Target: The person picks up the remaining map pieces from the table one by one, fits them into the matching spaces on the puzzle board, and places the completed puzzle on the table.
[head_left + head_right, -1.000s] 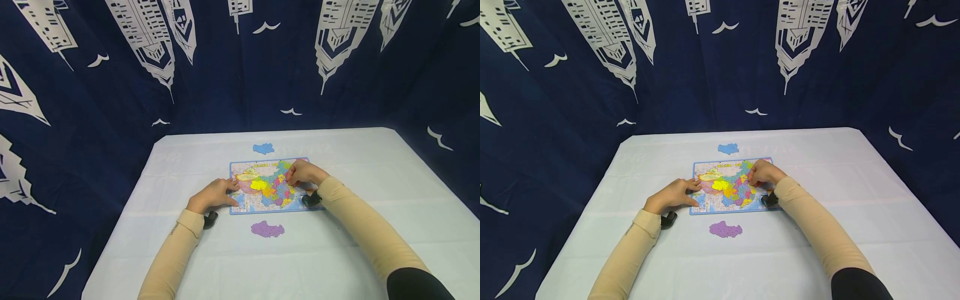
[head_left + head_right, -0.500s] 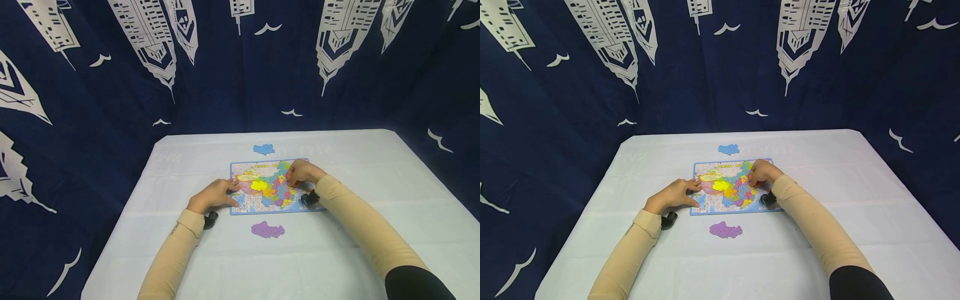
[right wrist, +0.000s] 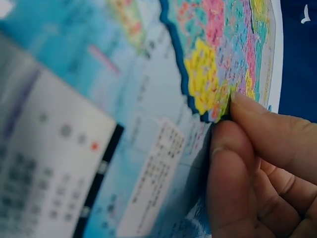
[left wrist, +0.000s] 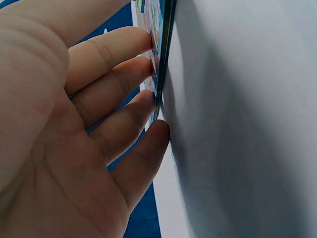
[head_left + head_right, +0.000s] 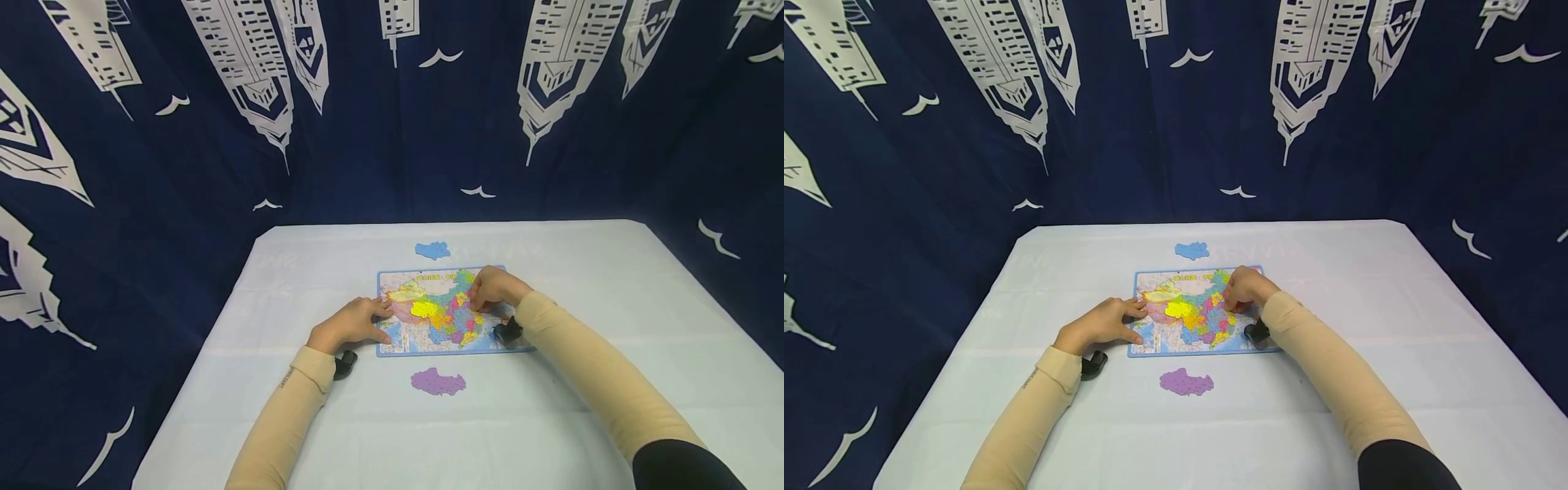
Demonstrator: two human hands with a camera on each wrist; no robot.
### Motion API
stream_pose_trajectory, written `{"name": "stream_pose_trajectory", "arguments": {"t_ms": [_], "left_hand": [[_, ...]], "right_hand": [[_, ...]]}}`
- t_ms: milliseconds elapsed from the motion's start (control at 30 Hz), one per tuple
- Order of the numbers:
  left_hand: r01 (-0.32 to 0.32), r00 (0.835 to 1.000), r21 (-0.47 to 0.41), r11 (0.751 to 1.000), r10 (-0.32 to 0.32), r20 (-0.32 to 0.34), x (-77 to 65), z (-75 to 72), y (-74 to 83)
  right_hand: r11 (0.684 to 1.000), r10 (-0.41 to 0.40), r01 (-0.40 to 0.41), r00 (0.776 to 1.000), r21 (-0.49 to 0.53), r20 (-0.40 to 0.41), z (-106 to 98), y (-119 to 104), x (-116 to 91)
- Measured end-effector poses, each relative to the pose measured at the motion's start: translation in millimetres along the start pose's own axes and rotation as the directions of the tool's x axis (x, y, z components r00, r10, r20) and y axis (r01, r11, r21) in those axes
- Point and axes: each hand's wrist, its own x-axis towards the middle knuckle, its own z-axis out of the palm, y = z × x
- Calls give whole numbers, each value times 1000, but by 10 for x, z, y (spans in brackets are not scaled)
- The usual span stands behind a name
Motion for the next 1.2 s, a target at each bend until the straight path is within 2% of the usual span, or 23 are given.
{"name": "stream_pose_trajectory", "arguments": {"t_ms": [200,533,800,1000,1200], "left_hand": [[8,1000,10,1000,-8,0,5,13,-10],[9,1000,-8,1000,-9,-5,7,-3,-37],[18,1000,-7,1000,-17,6,-3,32,-36],[34,999,6,999,-34,12,-2,33,-12],[44,999,4,999,-44,5,-23,19,-8]], "right_hand": [[1000,-24,24,1000,8,7,-9,12,-10],[994,-88,87,996,68,8,-242,-4,50],[980,-160,160,987,118,-10,-412,-44,193],[984,-153,158,986,80,-60,-502,-135,365],[980,-153,165,982,114,-110,-543,-222,558]]}}
